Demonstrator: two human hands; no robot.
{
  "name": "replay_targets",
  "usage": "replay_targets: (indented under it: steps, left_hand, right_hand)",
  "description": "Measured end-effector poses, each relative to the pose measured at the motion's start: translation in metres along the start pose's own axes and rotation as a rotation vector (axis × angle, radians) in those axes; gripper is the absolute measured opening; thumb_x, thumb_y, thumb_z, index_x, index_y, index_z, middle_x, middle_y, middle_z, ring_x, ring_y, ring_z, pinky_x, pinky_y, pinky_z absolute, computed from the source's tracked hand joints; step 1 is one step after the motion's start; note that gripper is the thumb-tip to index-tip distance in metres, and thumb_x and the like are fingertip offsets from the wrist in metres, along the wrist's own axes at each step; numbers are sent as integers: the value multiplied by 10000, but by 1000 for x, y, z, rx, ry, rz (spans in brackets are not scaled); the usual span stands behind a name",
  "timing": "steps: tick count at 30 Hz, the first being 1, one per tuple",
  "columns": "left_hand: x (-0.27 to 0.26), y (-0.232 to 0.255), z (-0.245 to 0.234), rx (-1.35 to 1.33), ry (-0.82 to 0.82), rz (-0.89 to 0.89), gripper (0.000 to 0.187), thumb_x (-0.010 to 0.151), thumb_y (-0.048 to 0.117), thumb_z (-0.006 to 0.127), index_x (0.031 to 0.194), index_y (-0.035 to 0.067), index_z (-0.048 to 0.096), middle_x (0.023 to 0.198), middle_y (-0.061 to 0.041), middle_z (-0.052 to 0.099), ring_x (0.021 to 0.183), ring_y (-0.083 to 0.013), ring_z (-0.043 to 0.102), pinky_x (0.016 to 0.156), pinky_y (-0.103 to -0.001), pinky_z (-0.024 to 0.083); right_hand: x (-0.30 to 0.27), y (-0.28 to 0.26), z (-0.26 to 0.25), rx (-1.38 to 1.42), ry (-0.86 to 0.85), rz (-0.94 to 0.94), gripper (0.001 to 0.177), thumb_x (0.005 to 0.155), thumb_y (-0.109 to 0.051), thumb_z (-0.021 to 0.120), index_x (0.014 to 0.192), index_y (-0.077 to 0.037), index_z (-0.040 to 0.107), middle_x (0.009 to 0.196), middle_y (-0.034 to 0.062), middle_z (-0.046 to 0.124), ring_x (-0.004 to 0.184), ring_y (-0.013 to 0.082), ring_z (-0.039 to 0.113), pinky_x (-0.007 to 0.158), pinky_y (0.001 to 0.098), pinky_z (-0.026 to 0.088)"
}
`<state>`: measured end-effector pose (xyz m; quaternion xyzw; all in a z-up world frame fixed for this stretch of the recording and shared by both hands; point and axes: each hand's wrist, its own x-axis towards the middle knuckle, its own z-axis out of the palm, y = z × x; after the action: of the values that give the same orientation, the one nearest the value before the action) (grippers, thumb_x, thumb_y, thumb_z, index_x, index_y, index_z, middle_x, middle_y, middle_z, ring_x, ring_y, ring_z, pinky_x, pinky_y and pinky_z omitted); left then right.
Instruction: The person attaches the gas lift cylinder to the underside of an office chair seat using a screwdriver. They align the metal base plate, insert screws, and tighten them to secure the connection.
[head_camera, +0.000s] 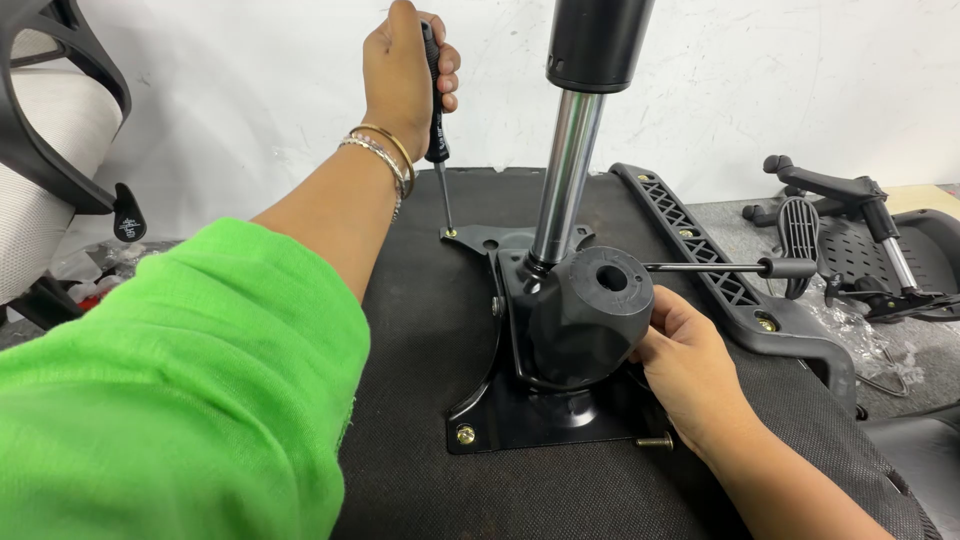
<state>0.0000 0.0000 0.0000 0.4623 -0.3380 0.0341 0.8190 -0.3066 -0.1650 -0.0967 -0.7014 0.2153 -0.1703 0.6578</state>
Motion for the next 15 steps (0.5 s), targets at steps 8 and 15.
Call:
replay_targets:
  steps: [8, 15]
  left_hand:
    - [9, 2, -15, -41, -130, -142, 462, 996, 548, 442, 828, 124, 516, 610, 0, 489, 511, -90, 429, 487, -285, 394]
    - [16, -3, -22, -152, -218, -205, 441, 968, 544, 466, 829, 130, 530, 619, 6, 485, 512, -90, 410, 501, -294, 392]
  right_hand:
    - [0, -2, 2, -6, 35, 22, 335, 893, -107, 660, 1223, -61, 700, 958, 9, 733, 768, 80, 615, 722, 246, 511]
    - [0, 0, 1, -1, 16, 0, 298, 889, -73, 654, 1180, -56, 717, 926, 2, 721, 747, 64, 598, 684, 229, 485]
